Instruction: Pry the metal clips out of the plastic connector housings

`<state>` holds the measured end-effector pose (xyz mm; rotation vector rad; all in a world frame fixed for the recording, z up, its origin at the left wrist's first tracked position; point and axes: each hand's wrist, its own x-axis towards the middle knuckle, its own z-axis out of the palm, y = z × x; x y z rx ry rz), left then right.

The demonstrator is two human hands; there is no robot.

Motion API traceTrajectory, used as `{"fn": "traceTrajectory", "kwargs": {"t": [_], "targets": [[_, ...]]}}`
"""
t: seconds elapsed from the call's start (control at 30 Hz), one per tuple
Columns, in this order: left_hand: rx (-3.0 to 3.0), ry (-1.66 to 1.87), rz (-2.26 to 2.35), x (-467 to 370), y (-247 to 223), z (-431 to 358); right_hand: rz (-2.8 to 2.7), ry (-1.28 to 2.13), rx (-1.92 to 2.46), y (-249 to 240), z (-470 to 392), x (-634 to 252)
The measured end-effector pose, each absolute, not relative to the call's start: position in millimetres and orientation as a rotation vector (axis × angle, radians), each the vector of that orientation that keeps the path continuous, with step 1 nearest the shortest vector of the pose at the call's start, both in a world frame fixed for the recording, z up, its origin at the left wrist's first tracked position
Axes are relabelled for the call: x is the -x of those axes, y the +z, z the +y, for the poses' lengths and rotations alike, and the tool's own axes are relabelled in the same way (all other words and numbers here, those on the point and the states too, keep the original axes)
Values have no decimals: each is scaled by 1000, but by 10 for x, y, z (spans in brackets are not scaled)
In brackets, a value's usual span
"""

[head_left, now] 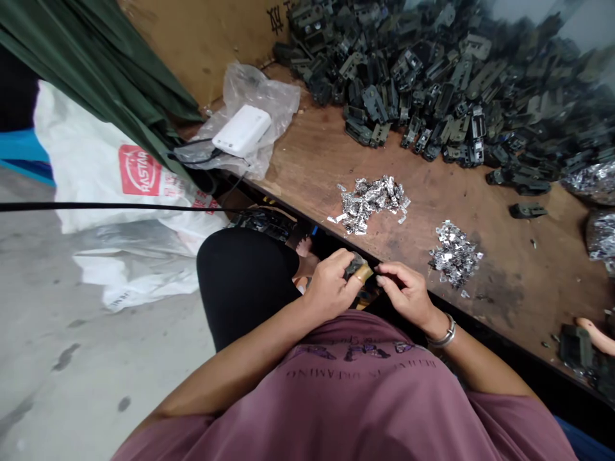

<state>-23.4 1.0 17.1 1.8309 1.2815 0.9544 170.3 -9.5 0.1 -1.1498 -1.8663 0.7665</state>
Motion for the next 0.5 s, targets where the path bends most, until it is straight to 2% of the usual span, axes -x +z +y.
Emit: {"fn": "traceTrajectory", "kwargs": {"t": [0.23, 0.5], "targets": [[-1723, 1072, 1255, 299, 212, 28, -1912, 811, 1144, -50, -172, -1691], [-972, 1059, 1304, 350, -115, -8, -1882, 848, 1133, -79, -199, -1721]]}}
